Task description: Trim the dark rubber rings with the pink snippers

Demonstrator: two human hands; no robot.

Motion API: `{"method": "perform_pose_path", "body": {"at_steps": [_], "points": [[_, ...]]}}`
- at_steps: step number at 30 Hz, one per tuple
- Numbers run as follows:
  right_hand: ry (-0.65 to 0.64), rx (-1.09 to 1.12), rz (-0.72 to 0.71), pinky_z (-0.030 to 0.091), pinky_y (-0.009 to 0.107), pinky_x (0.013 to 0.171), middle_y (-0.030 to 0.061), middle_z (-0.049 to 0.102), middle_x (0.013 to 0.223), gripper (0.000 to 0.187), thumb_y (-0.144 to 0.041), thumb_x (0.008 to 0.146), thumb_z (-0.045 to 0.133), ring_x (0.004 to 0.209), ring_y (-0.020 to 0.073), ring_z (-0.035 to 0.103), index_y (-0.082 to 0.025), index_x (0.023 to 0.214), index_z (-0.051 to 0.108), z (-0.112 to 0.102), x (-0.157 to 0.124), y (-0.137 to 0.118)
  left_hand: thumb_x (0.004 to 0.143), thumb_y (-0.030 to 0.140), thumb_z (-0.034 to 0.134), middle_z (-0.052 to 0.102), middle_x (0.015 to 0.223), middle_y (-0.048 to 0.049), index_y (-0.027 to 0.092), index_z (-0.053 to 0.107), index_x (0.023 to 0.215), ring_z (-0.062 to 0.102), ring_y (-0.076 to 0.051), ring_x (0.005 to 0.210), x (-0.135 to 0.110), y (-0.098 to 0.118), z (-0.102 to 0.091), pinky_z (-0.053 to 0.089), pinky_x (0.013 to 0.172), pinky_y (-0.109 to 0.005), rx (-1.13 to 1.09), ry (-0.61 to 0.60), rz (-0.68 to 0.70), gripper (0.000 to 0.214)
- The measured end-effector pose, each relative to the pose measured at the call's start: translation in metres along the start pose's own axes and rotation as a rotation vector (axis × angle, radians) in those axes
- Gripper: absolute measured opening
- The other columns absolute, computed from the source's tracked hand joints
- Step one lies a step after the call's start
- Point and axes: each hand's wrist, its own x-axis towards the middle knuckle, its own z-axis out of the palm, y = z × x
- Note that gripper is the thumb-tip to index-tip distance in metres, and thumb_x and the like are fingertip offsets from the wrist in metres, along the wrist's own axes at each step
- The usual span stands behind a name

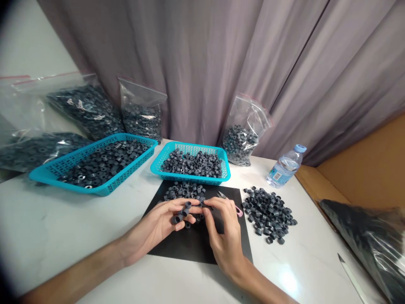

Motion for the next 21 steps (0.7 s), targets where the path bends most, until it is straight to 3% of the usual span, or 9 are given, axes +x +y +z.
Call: {"method": "perform_pose_path", "body": {"at_steps": [8,12,17,21], "points": [[-0.017,0.007,-0.040,0.048,0.041,0.089,0.0053,0.065,0.103,0.021,-0.015,0.093,0.057,0.097,0.0217,0.062,-0.025,0.112,0.057,0.001,0.001,-0.001,0.090,0.022,0.055,0.072,0.107,-0.0123,0.014,0.076,0.106,0.062,-0.020,0.089,-0.005,0.004,0.004,0.040,0.065,-0.027,0.028,0.021,-0.045,0.027],[-0.015,0.003,-0.125,0.050,0.040,0.087,0.0060,0.064,0.102,0.025,-0.010,0.093,0.055,0.097,0.0217,0.061,-0.024,0.113,0.055,0.000,0.001,-0.001,0.093,0.029,0.054,0.070,0.104,-0.0106,0.016,0.076,0.107,0.059,-0.019,0.089,-0.007,0.005,0.007,0.040,0.066,-0.027,0.035,0.019,-0.068,0.029],[-0.072,0.008,-0.224,0.053,0.036,0.080,0.0078,0.060,0.104,0.034,-0.005,0.091,0.056,0.091,0.0194,0.060,-0.022,0.121,0.053,0.000,0.000,-0.003,0.095,0.031,0.051,0.068,0.093,-0.0087,0.016,0.077,0.107,0.056,-0.018,0.088,-0.009,0.008,0.012,0.041,0.069,-0.027,0.023,-0.014,-0.083,0.032],[-0.113,0.024,-0.223,0.052,0.036,0.083,0.0089,0.058,0.108,0.039,-0.003,0.090,0.057,0.094,0.0189,0.059,-0.020,0.125,0.051,-0.001,-0.002,-0.003,0.096,0.031,0.050,0.067,0.093,-0.0087,0.016,0.077,0.106,0.055,-0.018,0.089,-0.008,0.009,0.014,0.041,0.070,-0.027,0.026,-0.016,-0.091,0.033]]}}
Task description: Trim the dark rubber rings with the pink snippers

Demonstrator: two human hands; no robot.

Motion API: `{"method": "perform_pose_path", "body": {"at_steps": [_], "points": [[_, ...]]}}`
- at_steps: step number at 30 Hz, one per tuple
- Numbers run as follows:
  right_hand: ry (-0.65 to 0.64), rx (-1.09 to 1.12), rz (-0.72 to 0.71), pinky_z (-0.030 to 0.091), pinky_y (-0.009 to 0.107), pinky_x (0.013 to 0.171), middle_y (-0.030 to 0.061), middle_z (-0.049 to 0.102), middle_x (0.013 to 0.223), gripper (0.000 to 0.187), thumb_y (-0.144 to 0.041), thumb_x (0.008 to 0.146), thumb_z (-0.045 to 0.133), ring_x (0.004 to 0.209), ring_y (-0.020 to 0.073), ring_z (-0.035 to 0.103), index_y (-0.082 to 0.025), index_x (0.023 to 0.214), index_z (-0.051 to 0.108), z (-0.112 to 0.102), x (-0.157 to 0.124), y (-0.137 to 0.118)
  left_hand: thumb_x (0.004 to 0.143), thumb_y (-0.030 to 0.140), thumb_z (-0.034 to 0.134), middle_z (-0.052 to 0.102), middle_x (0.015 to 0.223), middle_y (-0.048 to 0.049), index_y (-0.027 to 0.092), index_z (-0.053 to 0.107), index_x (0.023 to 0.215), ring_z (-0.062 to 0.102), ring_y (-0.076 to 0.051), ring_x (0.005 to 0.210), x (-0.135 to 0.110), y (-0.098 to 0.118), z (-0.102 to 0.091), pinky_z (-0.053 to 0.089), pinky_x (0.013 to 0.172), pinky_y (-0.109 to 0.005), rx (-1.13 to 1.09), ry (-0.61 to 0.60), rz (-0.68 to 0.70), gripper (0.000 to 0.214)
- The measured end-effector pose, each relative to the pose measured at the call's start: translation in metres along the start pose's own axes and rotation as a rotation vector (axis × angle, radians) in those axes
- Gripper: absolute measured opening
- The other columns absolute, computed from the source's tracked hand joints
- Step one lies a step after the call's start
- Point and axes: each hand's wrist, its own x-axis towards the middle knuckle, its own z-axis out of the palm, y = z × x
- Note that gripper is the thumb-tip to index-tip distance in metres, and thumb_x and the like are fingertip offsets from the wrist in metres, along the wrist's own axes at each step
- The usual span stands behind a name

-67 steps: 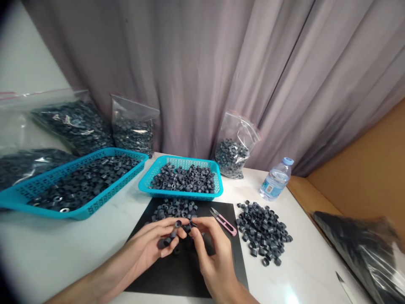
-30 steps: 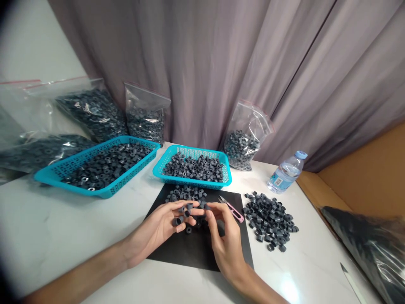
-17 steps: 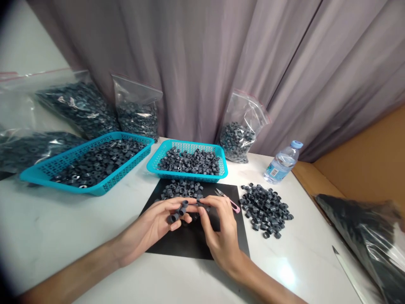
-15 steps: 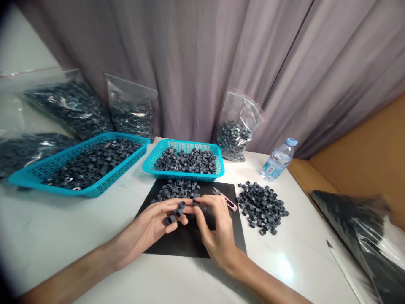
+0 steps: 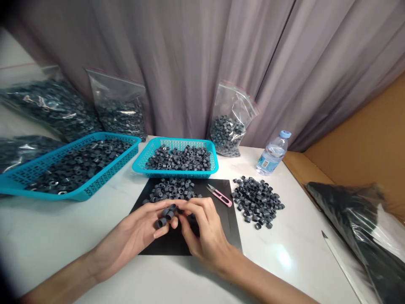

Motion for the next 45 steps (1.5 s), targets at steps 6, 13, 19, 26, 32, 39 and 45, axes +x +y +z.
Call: {"method": "perform_pose_path", "body": {"at_steps": [6,13,19,26,32,39,45], "points": [[-0.040,-0.011,0.030,0.051,0.037,0.088,0.0092,0.058,0.110,0.043,-0.005,0.091,0.053,0.102,0.0212,0.058,-0.021,0.132,0.048,-0.002,0.002,-0.001,0.093,0.029,0.056,0.065,0.095,-0.0073,0.015,0.076,0.097,0.056,-0.018,0.088,0.004,-0.004,-0.005,0.043,0.072,-0.027,-0.011,0.070,0.011,0.025],[0.023,0.008,0.272,0.048,0.035,0.076,0.0036,0.056,0.089,0.013,-0.010,0.088,0.051,0.085,0.0192,0.056,-0.021,0.093,0.049,-0.002,0.005,0.003,0.089,0.025,0.065,0.064,0.091,-0.0039,0.016,0.073,0.090,0.051,-0.011,0.078,0.009,-0.006,-0.012,0.044,0.072,-0.020,0.053,0.162,0.052,0.012],[-0.208,-0.272,0.203,0.044,0.042,0.083,0.0063,0.058,0.098,0.018,-0.020,0.083,0.065,0.095,0.0249,0.050,-0.020,0.098,0.056,0.000,0.004,0.002,0.086,0.022,0.069,0.065,0.094,-0.0028,0.018,0.074,0.093,0.052,-0.009,0.077,0.006,-0.006,-0.011,0.046,0.078,-0.019,0.001,0.198,-0.016,0.009],[-0.270,-0.508,0.072,0.040,0.043,0.085,0.0059,0.063,0.102,0.008,-0.016,0.090,0.062,0.099,0.0272,0.047,-0.021,0.095,0.059,0.003,-0.005,0.005,0.092,0.038,0.061,0.065,0.098,-0.0041,0.019,0.073,0.104,0.053,-0.010,0.076,0.003,-0.014,-0.011,0.046,0.074,-0.022,0.037,0.080,-0.067,0.025],[-0.222,-0.374,0.036,0.039,0.039,0.086,0.0041,0.066,0.098,0.007,-0.015,0.092,0.058,0.097,0.0237,0.050,-0.020,0.097,0.057,0.001,-0.003,-0.002,0.095,0.030,0.057,0.060,0.099,-0.0038,0.016,0.069,0.093,0.050,-0.008,0.071,0.005,-0.016,-0.010,0.044,0.068,-0.020,-0.096,0.109,-0.071,0.019],[-0.322,-0.396,-0.021,0.037,0.038,0.081,0.0028,0.067,0.087,0.011,-0.017,0.091,0.061,0.085,0.0225,0.052,-0.021,0.101,0.058,0.002,-0.004,-0.003,0.093,0.039,0.057,0.038,0.072,0.0032,0.017,0.055,0.074,0.034,-0.008,0.060,0.008,-0.008,-0.013,0.034,0.054,-0.017,-0.112,0.102,-0.085,0.029],[-0.412,-0.439,-0.083,0.038,0.038,0.076,0.0034,0.066,0.085,0.012,-0.016,0.096,0.056,0.080,0.0220,0.052,-0.022,0.106,0.061,0.005,-0.003,0.001,0.092,0.035,0.057,0.034,0.070,0.0042,0.017,0.049,0.072,0.029,-0.008,0.057,0.011,-0.009,-0.015,0.027,0.050,-0.018,-0.067,0.116,-0.042,0.028]]}}
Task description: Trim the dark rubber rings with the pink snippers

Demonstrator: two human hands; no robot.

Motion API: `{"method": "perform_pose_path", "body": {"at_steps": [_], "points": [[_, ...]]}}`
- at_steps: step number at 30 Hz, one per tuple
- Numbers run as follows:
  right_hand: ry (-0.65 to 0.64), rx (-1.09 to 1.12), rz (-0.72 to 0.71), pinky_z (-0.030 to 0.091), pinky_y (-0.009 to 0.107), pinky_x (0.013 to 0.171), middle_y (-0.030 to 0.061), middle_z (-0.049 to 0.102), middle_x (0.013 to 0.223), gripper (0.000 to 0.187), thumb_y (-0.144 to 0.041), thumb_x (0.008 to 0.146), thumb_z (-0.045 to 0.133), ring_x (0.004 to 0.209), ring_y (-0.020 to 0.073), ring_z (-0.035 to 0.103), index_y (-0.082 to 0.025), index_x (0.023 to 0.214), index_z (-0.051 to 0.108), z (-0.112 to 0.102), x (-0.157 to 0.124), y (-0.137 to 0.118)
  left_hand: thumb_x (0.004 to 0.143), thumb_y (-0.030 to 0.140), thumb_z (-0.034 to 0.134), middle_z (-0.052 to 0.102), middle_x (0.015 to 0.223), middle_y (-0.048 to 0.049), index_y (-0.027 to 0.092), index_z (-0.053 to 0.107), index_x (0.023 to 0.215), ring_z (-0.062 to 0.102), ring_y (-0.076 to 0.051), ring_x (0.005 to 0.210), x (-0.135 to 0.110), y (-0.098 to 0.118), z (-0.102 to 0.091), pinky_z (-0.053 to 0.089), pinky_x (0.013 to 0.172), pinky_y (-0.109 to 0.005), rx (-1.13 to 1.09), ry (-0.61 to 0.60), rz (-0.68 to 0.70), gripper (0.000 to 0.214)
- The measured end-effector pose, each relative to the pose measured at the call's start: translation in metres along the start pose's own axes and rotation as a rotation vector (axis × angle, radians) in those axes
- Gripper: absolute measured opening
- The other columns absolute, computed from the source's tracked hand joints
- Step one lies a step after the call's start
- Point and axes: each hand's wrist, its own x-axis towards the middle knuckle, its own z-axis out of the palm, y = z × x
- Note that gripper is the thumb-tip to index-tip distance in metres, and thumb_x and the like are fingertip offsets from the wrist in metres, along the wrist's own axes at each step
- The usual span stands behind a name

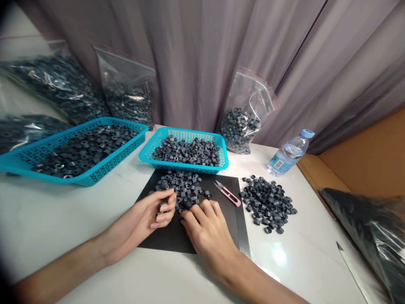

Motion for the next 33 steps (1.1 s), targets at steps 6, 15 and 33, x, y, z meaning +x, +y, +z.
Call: {"method": "perform_pose_path", "body": {"at_steps": [6,15,33], "points": [[0.141,0.285,0.095,0.040,0.037,0.074,0.0032,0.066,0.091,0.012,-0.013,0.096,0.055,0.080,0.0180,0.054,-0.021,0.105,0.058,-0.010,0.000,0.003,0.092,0.034,0.055,0.042,0.075,0.0032,0.017,0.051,0.076,0.036,-0.008,0.061,0.001,-0.003,0.003,0.028,0.055,-0.021,0.178,0.022,0.097,0.023],[0.219,0.311,0.094,0.041,0.038,0.072,0.0039,0.066,0.089,0.016,-0.014,0.095,0.057,0.079,0.0181,0.057,-0.021,0.108,0.062,-0.013,-0.002,0.002,0.095,0.044,0.045,0.051,0.065,0.0015,0.018,0.060,0.088,0.042,-0.013,0.062,0.002,-0.009,0.000,0.028,0.058,-0.026,0.374,-0.110,0.020,0.030],[0.349,0.382,0.248,0.046,0.034,0.073,0.0030,0.063,0.086,0.010,-0.014,0.095,0.054,0.074,0.0162,0.056,-0.021,0.102,0.058,-0.012,-0.004,0.002,0.095,0.028,0.054,0.064,0.084,-0.0063,0.013,0.072,0.098,0.051,-0.012,0.069,0.002,-0.008,0.002,0.033,0.060,-0.024,0.100,-0.177,-0.008,0.024]]}}
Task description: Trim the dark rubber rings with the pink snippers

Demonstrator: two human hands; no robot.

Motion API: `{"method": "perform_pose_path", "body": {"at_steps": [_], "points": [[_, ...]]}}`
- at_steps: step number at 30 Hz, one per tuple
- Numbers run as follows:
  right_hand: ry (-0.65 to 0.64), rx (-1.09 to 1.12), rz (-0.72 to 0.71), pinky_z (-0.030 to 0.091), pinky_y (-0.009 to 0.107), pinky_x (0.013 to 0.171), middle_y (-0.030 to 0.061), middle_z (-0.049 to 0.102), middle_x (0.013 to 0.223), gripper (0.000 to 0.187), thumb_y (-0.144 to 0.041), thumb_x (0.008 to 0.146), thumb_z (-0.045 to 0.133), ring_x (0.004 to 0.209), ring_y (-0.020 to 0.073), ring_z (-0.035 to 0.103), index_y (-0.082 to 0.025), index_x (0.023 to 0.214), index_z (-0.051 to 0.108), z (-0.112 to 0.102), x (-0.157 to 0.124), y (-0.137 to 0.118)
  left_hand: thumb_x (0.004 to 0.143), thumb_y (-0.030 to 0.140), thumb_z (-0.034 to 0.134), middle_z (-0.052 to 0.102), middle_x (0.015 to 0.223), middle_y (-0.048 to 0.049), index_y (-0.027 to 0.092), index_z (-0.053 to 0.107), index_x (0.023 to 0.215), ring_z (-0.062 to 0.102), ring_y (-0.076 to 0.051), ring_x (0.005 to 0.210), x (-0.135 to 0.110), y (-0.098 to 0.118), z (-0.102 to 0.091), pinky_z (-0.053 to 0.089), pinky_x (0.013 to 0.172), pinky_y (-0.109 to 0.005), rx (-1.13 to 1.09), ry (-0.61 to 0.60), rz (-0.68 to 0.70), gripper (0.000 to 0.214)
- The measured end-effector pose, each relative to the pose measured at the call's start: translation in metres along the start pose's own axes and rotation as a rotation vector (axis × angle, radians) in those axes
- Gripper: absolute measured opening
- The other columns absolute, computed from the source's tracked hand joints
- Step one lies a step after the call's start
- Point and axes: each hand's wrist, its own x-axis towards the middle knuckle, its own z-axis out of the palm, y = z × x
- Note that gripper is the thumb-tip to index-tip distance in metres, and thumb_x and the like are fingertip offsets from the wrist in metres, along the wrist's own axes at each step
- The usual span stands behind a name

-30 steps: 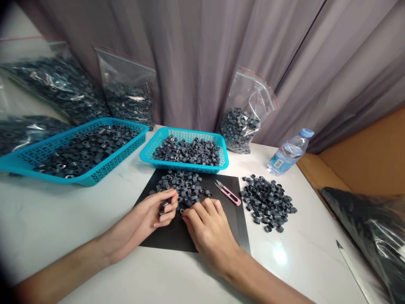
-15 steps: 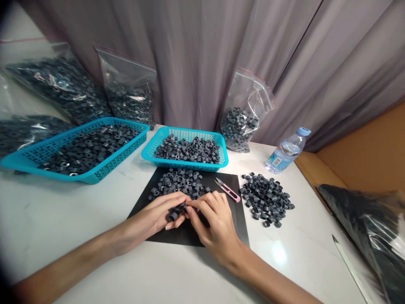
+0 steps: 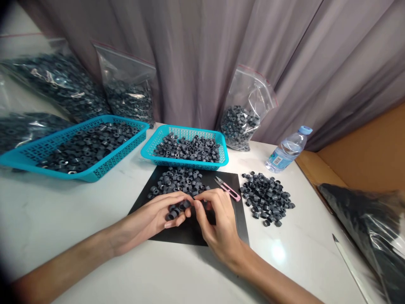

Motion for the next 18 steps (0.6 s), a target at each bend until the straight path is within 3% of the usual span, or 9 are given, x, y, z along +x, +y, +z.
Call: {"method": "perform_pose_path", "body": {"at_steps": [7,11,18], "points": [[-0.008,0.050,-0.017,0.054,0.037,0.081,0.0067,0.065,0.100,0.023,-0.014,0.096,0.053,0.084,0.0180,0.064,-0.023,0.116,0.059,0.0005,0.0000,0.0021,0.094,0.028,0.056,0.067,0.086,-0.0072,0.013,0.071,0.088,0.059,-0.013,0.074,-0.0016,-0.0002,0.0023,0.037,0.060,-0.024,-0.076,-0.010,0.009,0.022],[0.003,0.084,-0.056,0.056,0.038,0.082,0.0083,0.063,0.106,0.037,-0.011,0.095,0.053,0.085,0.0182,0.065,-0.025,0.129,0.056,-0.0002,0.0000,0.0006,0.091,0.026,0.061,0.066,0.090,-0.0057,0.014,0.073,0.093,0.063,-0.015,0.081,-0.0014,-0.0029,0.0019,0.039,0.063,-0.023,-0.088,-0.011,0.042,0.016],[0.040,0.092,-0.037,0.055,0.036,0.079,0.0074,0.064,0.104,0.034,-0.009,0.093,0.056,0.085,0.0180,0.063,-0.023,0.123,0.059,0.0002,-0.0021,0.0035,0.092,0.020,0.059,0.067,0.098,-0.0069,0.015,0.075,0.099,0.062,-0.014,0.086,0.0007,-0.0042,0.0019,0.040,0.067,-0.023,-0.096,0.027,0.083,0.018]]}}
